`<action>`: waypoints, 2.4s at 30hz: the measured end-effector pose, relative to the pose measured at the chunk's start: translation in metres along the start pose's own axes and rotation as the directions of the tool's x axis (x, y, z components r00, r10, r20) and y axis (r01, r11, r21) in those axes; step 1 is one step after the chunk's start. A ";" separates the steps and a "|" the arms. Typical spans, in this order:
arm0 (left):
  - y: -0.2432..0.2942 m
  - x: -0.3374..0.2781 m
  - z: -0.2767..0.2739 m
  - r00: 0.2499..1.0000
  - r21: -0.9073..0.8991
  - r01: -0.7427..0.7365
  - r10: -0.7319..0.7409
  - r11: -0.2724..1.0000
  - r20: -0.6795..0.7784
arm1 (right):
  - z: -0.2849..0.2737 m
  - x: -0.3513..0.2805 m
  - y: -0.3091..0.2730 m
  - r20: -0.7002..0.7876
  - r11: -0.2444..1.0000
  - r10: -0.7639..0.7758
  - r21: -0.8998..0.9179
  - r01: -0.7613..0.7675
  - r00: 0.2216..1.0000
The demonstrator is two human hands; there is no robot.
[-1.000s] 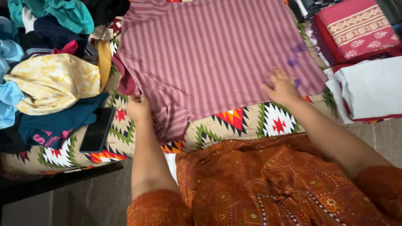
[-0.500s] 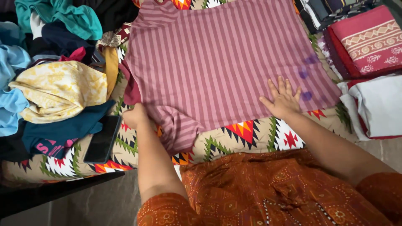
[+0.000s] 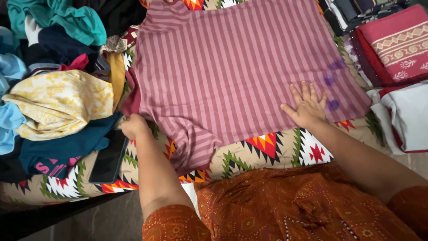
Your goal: Folding several shirts on a bed and organizing them into piles.
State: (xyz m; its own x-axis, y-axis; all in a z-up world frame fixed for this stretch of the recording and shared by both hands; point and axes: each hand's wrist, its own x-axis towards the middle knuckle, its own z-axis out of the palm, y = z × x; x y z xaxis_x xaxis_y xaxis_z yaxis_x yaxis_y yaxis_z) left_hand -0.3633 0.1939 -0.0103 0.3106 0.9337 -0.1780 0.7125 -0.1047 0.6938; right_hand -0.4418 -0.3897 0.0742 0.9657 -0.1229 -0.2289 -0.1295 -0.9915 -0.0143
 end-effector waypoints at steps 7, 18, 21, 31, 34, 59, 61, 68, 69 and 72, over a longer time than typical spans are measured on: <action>-0.013 -0.010 0.002 0.956 0.015 -0.275 0.275 0.961 -0.099 | -0.003 -0.005 -0.001 -0.063 0.997 -0.050 0.054 0.053 0.997; -0.024 -0.053 -0.007 0.968 0.044 -0.249 0.250 0.967 -0.019 | -0.005 -0.013 0.002 -0.098 0.989 -0.057 0.131 0.069 0.994; -0.042 -0.055 -0.008 0.904 0.029 -0.428 0.427 0.903 0.022 | 0.006 -0.016 0.011 -0.189 0.982 -0.063 0.164 0.095 0.980; -0.028 -0.160 -0.135 0.722 0.180 -0.615 0.457 0.768 0.519 | 0.007 -0.080 0.071 -0.366 0.922 -0.215 0.231 0.312 0.906; -0.032 -0.166 -0.161 0.638 0.277 -0.558 0.191 0.783 0.746 | 0.001 -0.093 0.093 -0.455 0.923 -0.253 0.151 0.353 0.854; 0.043 -0.004 0.031 0.750 -0.840 0.023 0.547 0.541 0.373 | -0.048 0.108 0.124 -0.651 0.924 0.168 0.367 0.112 0.741; 0.023 -0.023 0.018 0.795 -0.747 -0.255 0.573 0.614 0.200 | -0.004 0.115 0.146 -0.594 0.927 0.239 0.375 0.002 0.768; -0.011 -0.076 -0.014 0.781 -0.011 -0.623 0.623 0.782 0.040 | 0.041 0.154 0.175 -0.344 0.585 0.622 0.801 -0.126 0.703; -0.013 -0.080 -0.013 0.742 0.004 -0.670 0.670 0.742 0.007 | 0.025 0.153 0.163 -0.021 0.183 0.657 0.974 -0.132 0.754; -0.013 -0.074 -0.008 0.755 -0.083 -0.654 0.656 0.752 -0.014 | 0.047 0.188 0.189 0.165 0.011 0.478 0.981 -0.194 0.863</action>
State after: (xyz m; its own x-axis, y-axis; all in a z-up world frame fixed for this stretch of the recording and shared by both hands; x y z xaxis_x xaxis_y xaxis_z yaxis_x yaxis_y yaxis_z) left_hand -0.4000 0.1290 -0.0006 0.6929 0.6409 0.3303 0.2801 -0.6614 0.6958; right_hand -0.2954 -0.5984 -0.0168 0.7339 -0.5727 -0.3652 -0.4100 0.0552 -0.9104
